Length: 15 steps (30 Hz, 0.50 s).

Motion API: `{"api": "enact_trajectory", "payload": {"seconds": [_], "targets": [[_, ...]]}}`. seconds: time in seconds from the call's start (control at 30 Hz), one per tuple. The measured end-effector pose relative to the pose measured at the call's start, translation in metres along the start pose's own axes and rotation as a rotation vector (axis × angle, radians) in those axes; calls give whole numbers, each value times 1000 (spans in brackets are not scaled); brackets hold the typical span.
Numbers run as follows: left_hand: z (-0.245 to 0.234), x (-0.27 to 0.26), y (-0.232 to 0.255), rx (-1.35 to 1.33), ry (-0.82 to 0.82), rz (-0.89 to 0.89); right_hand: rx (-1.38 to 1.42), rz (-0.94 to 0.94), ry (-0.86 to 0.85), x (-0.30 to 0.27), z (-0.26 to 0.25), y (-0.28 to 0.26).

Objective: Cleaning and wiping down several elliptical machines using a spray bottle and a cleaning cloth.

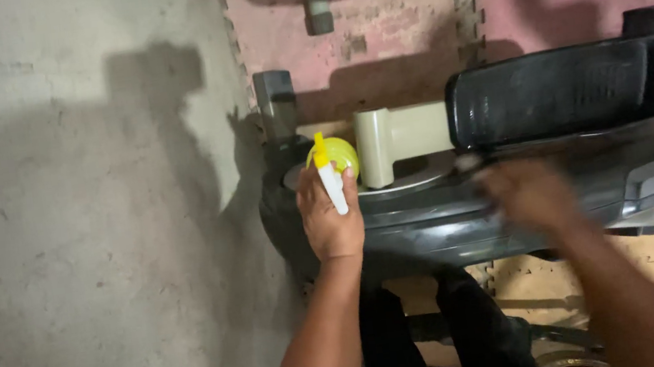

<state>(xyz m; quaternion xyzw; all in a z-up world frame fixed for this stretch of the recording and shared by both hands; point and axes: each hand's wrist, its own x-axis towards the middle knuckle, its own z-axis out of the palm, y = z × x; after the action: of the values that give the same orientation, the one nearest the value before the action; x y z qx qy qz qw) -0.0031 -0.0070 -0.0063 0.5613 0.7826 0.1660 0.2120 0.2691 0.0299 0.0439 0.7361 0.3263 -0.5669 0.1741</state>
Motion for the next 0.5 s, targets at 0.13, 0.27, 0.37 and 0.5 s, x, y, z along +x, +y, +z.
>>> {"api": "enact_trajectory", "payload": {"seconds": [0.13, 0.27, 0.37, 0.5], "targets": [[-7, 8, 11, -65, 26, 2, -771, 108, 22, 121, -34, 99], [-3, 7, 8, -58, 66, 40, -507, 7, 229, 154, -13, 106], [-4, 5, 10, -21, 41, 23, -532, -123, 124, 100, 21, 35], [-3, 5, 7, -32, 37, 21, -736, -378, 106, 21, 78, -57]]}}
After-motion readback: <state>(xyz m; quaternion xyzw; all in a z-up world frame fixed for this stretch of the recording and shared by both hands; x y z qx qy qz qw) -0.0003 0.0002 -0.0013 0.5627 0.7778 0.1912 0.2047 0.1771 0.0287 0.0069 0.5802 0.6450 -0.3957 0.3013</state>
